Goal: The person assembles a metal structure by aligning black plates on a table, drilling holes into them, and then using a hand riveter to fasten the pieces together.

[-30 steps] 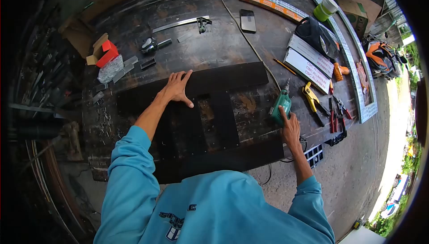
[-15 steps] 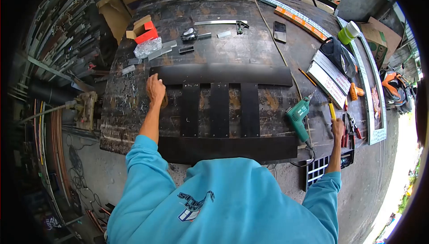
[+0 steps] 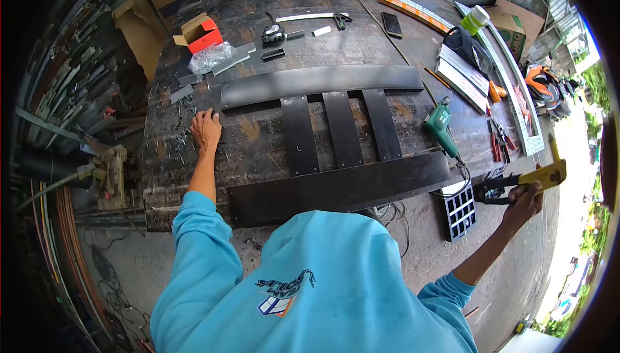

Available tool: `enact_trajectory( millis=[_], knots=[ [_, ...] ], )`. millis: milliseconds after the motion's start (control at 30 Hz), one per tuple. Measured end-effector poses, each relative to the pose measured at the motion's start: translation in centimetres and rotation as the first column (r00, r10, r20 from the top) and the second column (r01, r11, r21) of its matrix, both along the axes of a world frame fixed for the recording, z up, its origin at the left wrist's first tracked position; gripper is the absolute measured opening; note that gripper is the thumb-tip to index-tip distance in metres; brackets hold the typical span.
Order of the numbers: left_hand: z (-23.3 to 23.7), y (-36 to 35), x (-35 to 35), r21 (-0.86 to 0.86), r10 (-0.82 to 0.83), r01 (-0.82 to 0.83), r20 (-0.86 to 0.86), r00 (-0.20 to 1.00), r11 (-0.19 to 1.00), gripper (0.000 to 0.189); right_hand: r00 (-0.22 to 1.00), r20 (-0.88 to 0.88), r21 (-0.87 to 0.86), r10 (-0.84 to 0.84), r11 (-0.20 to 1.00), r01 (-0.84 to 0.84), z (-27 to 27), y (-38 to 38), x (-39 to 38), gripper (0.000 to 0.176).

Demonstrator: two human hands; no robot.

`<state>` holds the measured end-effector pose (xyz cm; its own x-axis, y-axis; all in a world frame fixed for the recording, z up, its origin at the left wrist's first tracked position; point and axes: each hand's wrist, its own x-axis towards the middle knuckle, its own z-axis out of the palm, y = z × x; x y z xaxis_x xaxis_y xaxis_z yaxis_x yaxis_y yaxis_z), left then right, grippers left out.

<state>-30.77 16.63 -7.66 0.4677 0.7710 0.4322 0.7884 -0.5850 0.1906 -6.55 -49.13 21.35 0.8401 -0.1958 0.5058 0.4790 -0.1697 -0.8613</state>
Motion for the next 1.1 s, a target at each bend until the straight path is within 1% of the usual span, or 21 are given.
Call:
enact_trajectory(
  millis=[33, 100, 167, 200, 267, 300, 367, 433, 467, 500, 567, 600, 633, 667, 700, 733, 767, 833, 933, 1033, 1100],
  knots=[
    [0.6, 1.3, -0.2, -0.214, -0.081, 0.079, -0.002, 0.997, 0.974, 0.028, 0.998, -0.067, -0.064, 0.004, 0.998, -0.008, -1.0, -1.0, -1.2, 0.045],
    [0.2, 2.8, -1.2, -0.173, -0.167, 0.169, 0.023, 0.986, 0.97, 0.022, 0.986, -0.165, -0.236, -0.013, 0.971, -0.027, -2.9, -0.7, -4.3, 0.041],
    [-1.0, 5.1, -1.0, -0.309, -0.201, 0.202, 0.035, 0.979, 0.929, 0.017, 0.959, -0.274, -0.185, 0.07, 0.975, -0.123, -4.2, 1.5, -7.6, 0.04],
    [-0.5, 4.9, -1.0, -0.299, -0.209, 0.213, 0.046, 0.977, 0.93, 0.017, 0.947, -0.3, -0.145, 0.117, 0.975, -0.167, -4.9, 2.6, -9.0, 0.039],
    [0.6, 3.7, -1.4, -0.2, -0.127, 0.119, -0.028, 0.992, 0.973, 0.015, 0.9, -0.383, -0.086, 0.207, 0.962, -0.258, -6.7, 3.9, -10.9, 0.038],
    [1.0, 4.0, -1.3, -0.195, -0.139, 0.131, -0.028, 0.99, 0.972, 0.015, 0.865, -0.438, -0.063, 0.245, 0.952, -0.301, -7.2, 4.4, -11.8, 0.038],
    [1.5, 4.0, -1.9, -0.132, -0.017, 0.036, 0.143, 0.99, 0.991, 0.015, 0.821, -0.518, -0.141, 0.242, 0.922, -0.36, -7.2, 5.7, -13.1, 0.041],
    [2.3, 4.3, -2.7, -0.103, -0.04, 0.07, 0.268, 0.963, 0.992, 0.016, 0.751, -0.593, -0.104, 0.292, 0.897, -0.431, -7.1, 7.4, -13.8, 0.048],
    [4.1, 2.7, -2.7, -0.123, -0.001, 0.047, 0.353, 0.935, 0.991, 0.017, 0.697, -0.642, -0.117, 0.318, 0.859, -0.499, -7.4, 7.8, -13.6, 0.05],
    [4.6, 1.7, -2.7, -0.121, -0.005, 0.051, 0.349, 0.937, 0.991, 0.017, 0.657, -0.654, -0.106, 0.377, 0.813, -0.572, -7.7, 8.3, -13.5, 0.053],
    [6.0, -0.4, -2.2, -0.029, -0.041, 0.06, 0.447, 0.894, 0.998, 0.018, 0.596, -0.664, -0.045, 0.452, 0.771, -0.635, -7.2, 10.5, -14.2, 0.057],
    [7.4, -2.9, -1.1, -0.438, 0.16, 0.267, 0.723, 0.672, 0.858, 0.019, 0.577, -0.657, -0.031, 0.485, 0.748, -0.663, -7.3, 11.3, -14.3, 0.058],
    [8.4, -6.2, 0.0, -0.482, 0.251, 0.488, 0.849, 0.464, 0.727, 0.019, 0.557, -0.65, -0.019, 0.517, 0.722, -0.692, -7.8, 11.9, -14.4, 0.06],
    [10.4, -11.0, 0.9, -0.483, 0.32, 0.654, 0.876, 0.362, 0.582, 0.019, 0.579, -0.601, -0.04, 0.551, 0.703, -0.71, -8.8, 12.5, -14.6, 0.06],
    [11.8, -15.5, 1.8, -0.48, 0.393, 0.774, 0.861, 0.324, 0.412, 0.019, 0.512, -0.63, 0.007, 0.585, 0.663, -0.749, -8.7, 13.0, -14.8, 0.062],
    [13.3, -20.0, 2.2, -0.511, 0.487, 0.832, 0.795, 0.361, 0.217, 0.015, 0.48, -0.641, 0.03, 0.599, 0.644, -0.764, -8.6, 13.7, -15.1, 0.064],
    [13.7, -23.4, 2.6, -0.449, 0.551, 0.893, 0.753, 0.361, 0.028, 0.016, 0.449, -0.651, 0.052, 0.612, 0.626, -0.778, -8.5, 14.2, -15.5, 0.065],
    [14.9, -28.8, 3.1, -0.403, 0.576, 0.898, 0.697, 0.427, -0.178, 0.015, 0.436, -0.651, 0.016, 0.621, 0.586, -0.81, -8.5, 14.8, -15.7, 0.068],
    [15.6, -31.4, 3.3, -0.359, 0.612, 0.915, 0.687, 0.393, -0.185, 0.015, 0.46, -0.624, -0.013, 0.632, 0.58, -0.815, -9.6, 14.8, -15.0, 0.069],
    [16.6, -31.8, 3.8, -0.303, 0.605, 0.923, 0.698, 0.383, -0.236, 0.014, 0.429, -0.649, 0.042, 0.628, 0.593, -0.804, -10.4, 14.1, -14.5, 0.07],
    [16.9, -32.1, 4.5, -0.285, 0.619, 0.932, 0.696, 0.363, -0.225, 0.014, 0.418, -0.647, 0.08, 0.638, 0.602, -0.794, -10.5, 13.9, -13.7, 0.07]
  ],
)
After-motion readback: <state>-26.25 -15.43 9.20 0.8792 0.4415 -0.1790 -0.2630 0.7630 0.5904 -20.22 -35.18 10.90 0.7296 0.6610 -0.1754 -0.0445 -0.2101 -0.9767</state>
